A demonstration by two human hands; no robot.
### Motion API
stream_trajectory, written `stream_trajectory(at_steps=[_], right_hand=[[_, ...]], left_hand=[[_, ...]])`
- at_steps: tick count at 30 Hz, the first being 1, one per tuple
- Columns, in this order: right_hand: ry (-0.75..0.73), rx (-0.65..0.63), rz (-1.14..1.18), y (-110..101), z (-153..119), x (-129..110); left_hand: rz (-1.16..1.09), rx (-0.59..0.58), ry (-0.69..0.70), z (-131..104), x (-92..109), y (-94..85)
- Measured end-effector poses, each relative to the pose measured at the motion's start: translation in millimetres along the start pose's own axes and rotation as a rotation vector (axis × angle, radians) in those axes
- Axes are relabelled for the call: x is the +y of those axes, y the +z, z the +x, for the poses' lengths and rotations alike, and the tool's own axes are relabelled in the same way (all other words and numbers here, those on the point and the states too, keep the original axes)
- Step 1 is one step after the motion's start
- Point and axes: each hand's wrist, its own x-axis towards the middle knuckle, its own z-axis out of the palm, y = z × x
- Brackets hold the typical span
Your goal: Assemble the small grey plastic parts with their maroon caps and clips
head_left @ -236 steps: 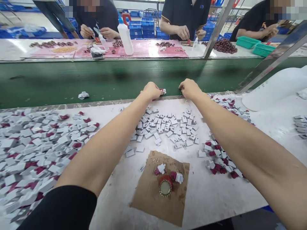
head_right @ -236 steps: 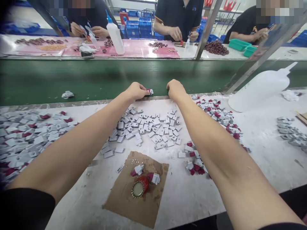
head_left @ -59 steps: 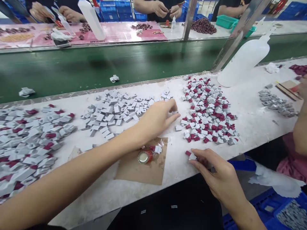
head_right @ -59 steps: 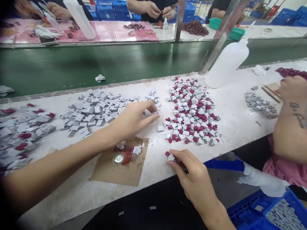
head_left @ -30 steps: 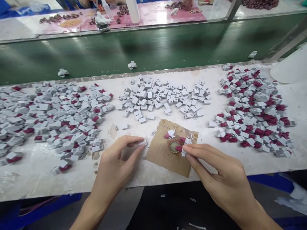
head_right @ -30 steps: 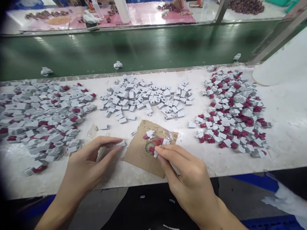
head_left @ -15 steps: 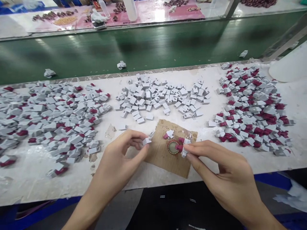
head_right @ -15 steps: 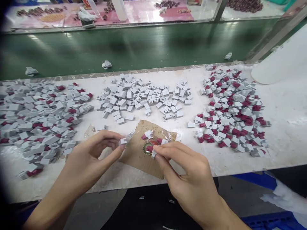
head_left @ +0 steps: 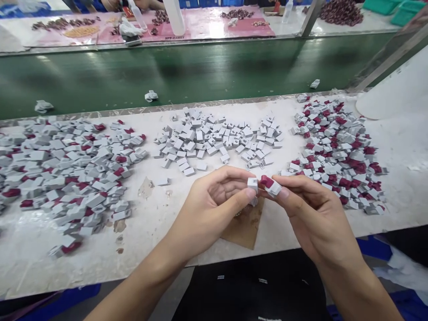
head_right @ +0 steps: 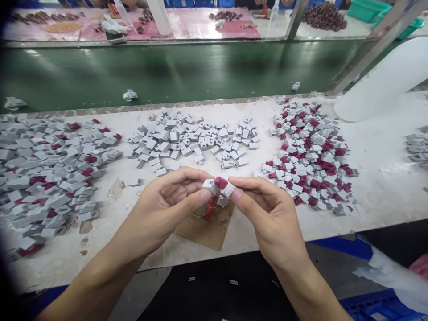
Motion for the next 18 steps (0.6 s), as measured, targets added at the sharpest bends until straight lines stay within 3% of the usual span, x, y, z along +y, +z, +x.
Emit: stream_trajectory(at_steps=[6,13,16,18], right_hand=[[-0.057,-0.033,-0.069,-4,0,1],[-0.105,-0.184,-0.2,-9,10,-26],[-0.11,-0.187,-0.208,-9,18,-34],[-0.108,-0.188,-0.26,-9,30,-36]], left_hand=[[0.117,-0.006,0.015,1,5,3.0],[0.247,-0.099,0.044,3,17,2.1],[0.359,-0.137,0.084,15,29,0.3],[0.55,-0.17,0.144,32,39,-2.8]])
